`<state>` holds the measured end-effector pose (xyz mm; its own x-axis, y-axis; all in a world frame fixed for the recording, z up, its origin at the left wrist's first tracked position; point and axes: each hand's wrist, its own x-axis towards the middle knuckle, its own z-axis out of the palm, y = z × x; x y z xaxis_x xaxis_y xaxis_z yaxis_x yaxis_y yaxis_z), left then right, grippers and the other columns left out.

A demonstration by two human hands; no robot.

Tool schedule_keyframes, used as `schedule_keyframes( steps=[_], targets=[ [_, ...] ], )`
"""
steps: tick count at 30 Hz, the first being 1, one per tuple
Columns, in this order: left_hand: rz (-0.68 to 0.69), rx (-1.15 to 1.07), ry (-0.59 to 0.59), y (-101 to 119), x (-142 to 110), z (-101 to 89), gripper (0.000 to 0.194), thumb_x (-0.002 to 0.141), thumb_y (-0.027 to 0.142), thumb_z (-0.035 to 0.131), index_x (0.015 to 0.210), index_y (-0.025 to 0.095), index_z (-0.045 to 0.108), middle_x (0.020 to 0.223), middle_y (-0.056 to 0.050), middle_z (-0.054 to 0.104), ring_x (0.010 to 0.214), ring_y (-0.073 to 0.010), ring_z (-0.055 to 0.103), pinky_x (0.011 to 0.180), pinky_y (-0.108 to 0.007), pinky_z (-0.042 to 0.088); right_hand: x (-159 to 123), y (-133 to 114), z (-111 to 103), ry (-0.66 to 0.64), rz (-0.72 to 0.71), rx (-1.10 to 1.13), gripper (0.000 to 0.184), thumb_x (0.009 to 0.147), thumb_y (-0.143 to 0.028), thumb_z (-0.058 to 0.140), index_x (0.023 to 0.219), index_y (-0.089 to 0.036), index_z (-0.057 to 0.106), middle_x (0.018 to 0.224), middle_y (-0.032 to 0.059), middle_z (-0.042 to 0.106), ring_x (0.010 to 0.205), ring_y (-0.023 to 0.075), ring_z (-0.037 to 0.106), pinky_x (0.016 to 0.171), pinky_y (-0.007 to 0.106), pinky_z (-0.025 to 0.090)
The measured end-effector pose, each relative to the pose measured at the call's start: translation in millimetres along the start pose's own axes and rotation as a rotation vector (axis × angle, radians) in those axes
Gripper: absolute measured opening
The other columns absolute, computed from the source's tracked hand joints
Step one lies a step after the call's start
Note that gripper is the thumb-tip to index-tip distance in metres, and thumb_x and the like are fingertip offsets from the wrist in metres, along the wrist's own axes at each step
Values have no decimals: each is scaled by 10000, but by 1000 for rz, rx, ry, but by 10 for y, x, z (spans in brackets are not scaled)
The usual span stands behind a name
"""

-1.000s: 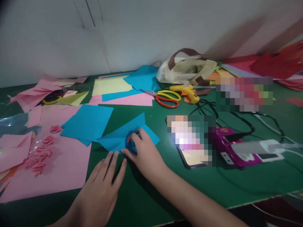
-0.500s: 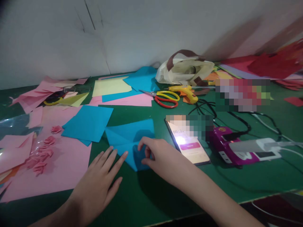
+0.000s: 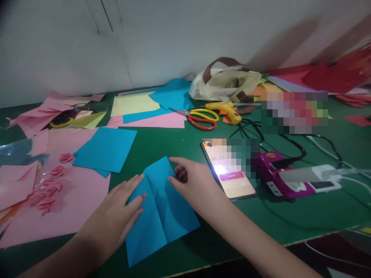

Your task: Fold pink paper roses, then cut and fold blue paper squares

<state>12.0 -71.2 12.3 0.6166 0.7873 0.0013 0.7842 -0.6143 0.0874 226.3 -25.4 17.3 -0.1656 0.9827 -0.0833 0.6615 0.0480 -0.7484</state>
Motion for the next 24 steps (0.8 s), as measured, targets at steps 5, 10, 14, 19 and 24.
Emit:
schedule_keyframes(
  steps=[5, 10, 14, 19, 24],
  targets=[
    [-6, 32, -39, -19, 13, -5, 340, 908, 243, 407, 1183, 144, 580, 1392, -152, 441, 1256, -304, 435, 959, -485, 438, 34, 59, 50, -28, -102, -6, 404, 734, -131, 546, 1132, -183, 600, 673, -5, 606, 527, 109, 538, 478, 217, 458],
    [5, 106, -54, -39, 31, 7, 442, 908, 283, 403, 1320, 138, 469, 1401, -122, 436, 1268, -316, 414, 964, -475, 425, 73, 155, 54, -37, -321, -52, 385, 796, -103, 483, 1154, -209, 578, 852, 34, 592, 646, 111, 562, 582, 231, 488],
    [38, 119, 17, -60, 20, 55, 436, 935, 276, 332, 1323, 133, 468, 1406, -119, 433, 1293, -302, 380, 1002, -471, 372, 80, 250, 69, -70, -629, -188, 374, 852, -72, 399, 1139, -216, 591, 968, 75, 600, 873, 153, 586, 753, 300, 504],
    [65, 127, 17, -95, 21, 91, 433, 936, 284, 334, 1331, 160, 460, 1420, -99, 417, 1320, -284, 338, 1028, -464, 338, 30, 191, 79, 18, -884, -346, 249, 911, -147, 414, 984, -162, 652, 975, 99, 672, 905, 192, 618, 760, 347, 526],
    [82, 114, -36, -103, 47, 54, 433, 930, 262, 335, 1319, 124, 466, 1442, -126, 373, 1302, -280, 369, 1001, -451, 379, 27, 152, 76, -33, -1043, -293, 218, 900, -116, 446, 958, -112, 656, 1092, 129, 675, 1077, 209, 600, 882, 345, 527]
  ],
)
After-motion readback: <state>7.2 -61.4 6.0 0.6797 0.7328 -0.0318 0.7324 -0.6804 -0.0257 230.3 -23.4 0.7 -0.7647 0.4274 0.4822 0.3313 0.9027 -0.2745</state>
